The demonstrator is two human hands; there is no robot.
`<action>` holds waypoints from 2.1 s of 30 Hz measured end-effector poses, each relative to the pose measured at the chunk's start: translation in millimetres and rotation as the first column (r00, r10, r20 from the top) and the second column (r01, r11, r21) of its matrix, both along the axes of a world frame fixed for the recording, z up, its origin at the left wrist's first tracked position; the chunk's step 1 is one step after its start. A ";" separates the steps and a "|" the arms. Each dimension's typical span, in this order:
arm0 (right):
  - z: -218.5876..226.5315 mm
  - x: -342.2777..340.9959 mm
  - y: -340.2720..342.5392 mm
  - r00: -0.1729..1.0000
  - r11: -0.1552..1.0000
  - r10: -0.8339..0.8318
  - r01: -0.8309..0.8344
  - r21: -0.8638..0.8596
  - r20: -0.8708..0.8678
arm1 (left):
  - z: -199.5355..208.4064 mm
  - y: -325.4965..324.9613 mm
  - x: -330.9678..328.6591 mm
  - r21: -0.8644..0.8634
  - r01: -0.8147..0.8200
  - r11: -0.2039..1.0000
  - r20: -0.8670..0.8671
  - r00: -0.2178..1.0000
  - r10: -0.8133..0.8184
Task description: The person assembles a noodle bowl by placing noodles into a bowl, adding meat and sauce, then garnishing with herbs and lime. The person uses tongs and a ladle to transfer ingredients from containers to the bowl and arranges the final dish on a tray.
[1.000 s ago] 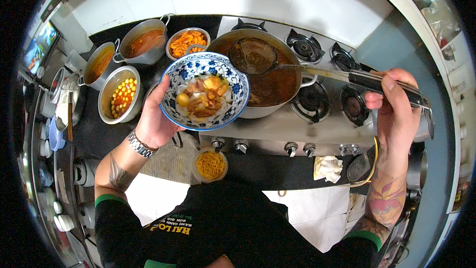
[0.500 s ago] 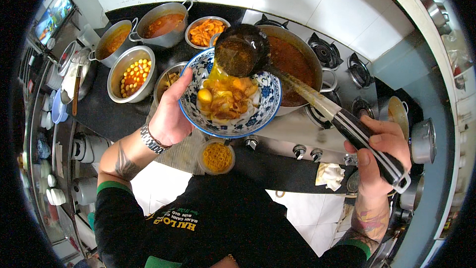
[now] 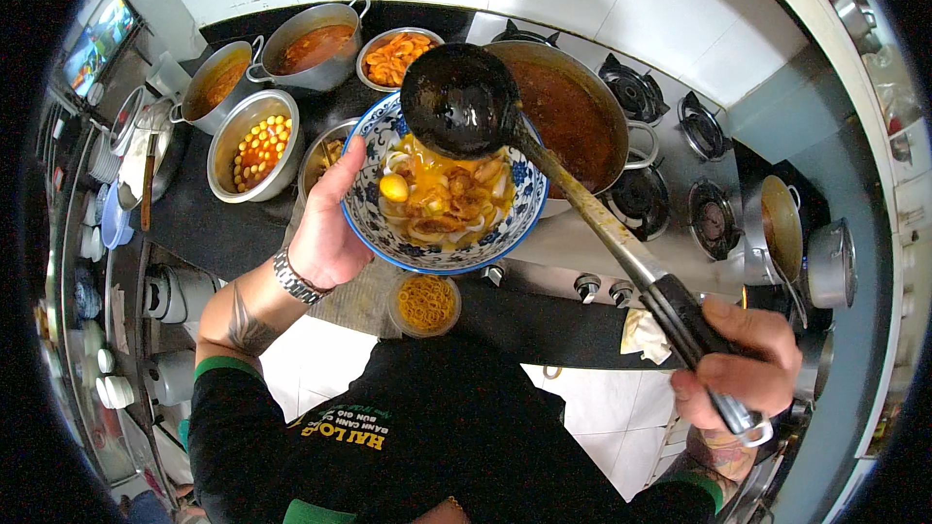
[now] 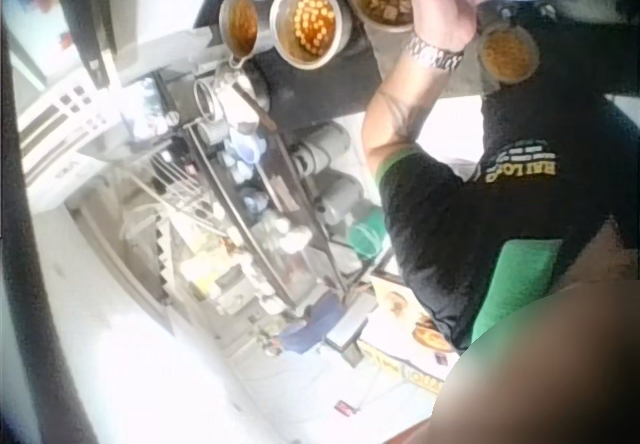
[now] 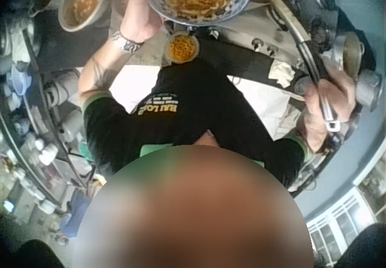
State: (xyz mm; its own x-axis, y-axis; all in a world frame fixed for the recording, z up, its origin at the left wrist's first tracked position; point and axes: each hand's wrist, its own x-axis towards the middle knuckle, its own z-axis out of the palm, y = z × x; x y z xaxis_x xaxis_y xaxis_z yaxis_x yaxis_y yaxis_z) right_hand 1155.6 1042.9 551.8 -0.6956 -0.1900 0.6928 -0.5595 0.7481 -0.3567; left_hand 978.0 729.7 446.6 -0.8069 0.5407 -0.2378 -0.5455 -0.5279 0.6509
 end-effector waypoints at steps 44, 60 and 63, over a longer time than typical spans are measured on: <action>-87.1 -123.1 47.2 0.815 0.559 -0.270 0.567 -0.605 0.514 | -85.8 -209.9 296.6 0.020 -0.925 0.379 0.138 0.378 0.915; -174.2 -101.8 -299.9 0.971 0.811 -0.208 0.237 -0.534 0.115 | -111.1 -489.9 430.5 -0.021 -0.979 0.202 0.104 0.199 0.975; -178.5 -90.1 -463.5 0.901 0.937 0.296 -0.211 -0.277 0.316 | -111.8 -520.2 425.3 0.018 -0.987 0.159 0.121 0.160 0.980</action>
